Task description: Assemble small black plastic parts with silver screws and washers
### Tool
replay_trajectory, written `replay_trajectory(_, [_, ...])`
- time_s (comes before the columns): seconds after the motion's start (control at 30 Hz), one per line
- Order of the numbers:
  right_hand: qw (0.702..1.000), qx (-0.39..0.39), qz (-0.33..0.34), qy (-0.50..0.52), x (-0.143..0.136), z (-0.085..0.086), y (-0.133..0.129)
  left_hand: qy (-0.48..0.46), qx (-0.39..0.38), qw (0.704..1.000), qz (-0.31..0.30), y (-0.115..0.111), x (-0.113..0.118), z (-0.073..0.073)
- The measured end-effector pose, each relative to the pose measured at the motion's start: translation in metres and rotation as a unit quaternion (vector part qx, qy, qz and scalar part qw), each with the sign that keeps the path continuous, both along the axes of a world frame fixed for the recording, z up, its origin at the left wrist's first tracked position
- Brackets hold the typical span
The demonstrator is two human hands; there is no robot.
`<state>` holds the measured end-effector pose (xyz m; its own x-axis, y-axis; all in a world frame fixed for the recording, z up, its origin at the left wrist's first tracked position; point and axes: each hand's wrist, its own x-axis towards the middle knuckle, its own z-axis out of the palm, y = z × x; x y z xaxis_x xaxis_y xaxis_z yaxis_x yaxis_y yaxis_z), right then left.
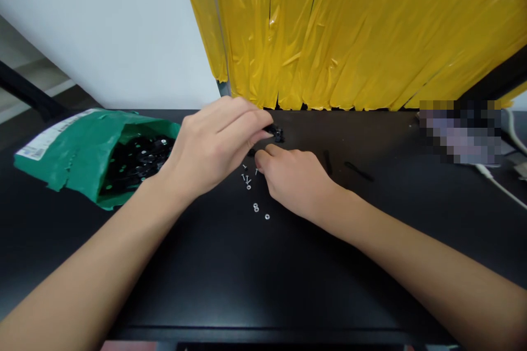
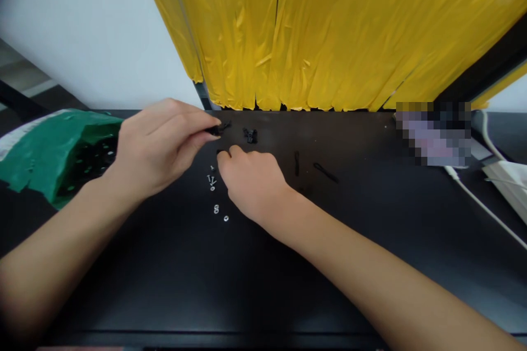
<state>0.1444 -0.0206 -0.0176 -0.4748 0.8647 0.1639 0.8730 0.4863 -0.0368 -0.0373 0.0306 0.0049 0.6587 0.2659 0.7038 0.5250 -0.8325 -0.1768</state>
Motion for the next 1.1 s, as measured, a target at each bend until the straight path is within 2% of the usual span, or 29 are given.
replay_trajectory(0.17, [1.000,-0.012,-0.020,0.016,0.003,0.003,0.000,-0.002,0.001,1.000,-0.013,-0.001,-0.001,0.002])
replay_trajectory(0.4, [0.999,-0.035,0.025,0.024,0.010,-0.002,0.005,-0.004,-0.007,1.000,0.006,0.001,-0.001,0.001])
replay_trajectory(0.57, [0.999,-0.014,0.038,0.037,0.010,-0.007,0.007,0.005,0.008,1.000,0.005,0.002,0.000,0.000])
replay_trajectory(0.63, [0.997,-0.006,0.046,0.059,0.013,-0.005,0.008,0.008,0.023,1.000,0.000,0.002,-0.001,0.001])
replay_trajectory(0.7, [0.991,-0.013,0.047,0.123,0.022,0.001,0.009,0.009,0.036,0.999,-0.010,0.002,-0.001,0.002])
replay_trajectory(0.77, [0.970,-0.037,0.035,0.239,0.034,0.009,0.011,0.011,0.042,0.999,-0.012,0.001,-0.001,0.002])
replay_trajectory(0.9, [0.873,-0.080,-0.016,0.481,0.053,0.024,0.009,0.034,0.040,0.999,-0.003,-0.003,0.003,0.002])
replay_trajectory(1.0, [0.809,-0.101,-0.031,0.578,0.056,0.026,0.003,0.046,0.037,0.998,-0.015,-0.007,0.009,0.001])
replay_trajectory(1.1, [0.777,-0.123,-0.032,0.617,0.054,0.022,-0.001,0.050,0.037,0.998,-0.032,-0.009,0.014,0.000])
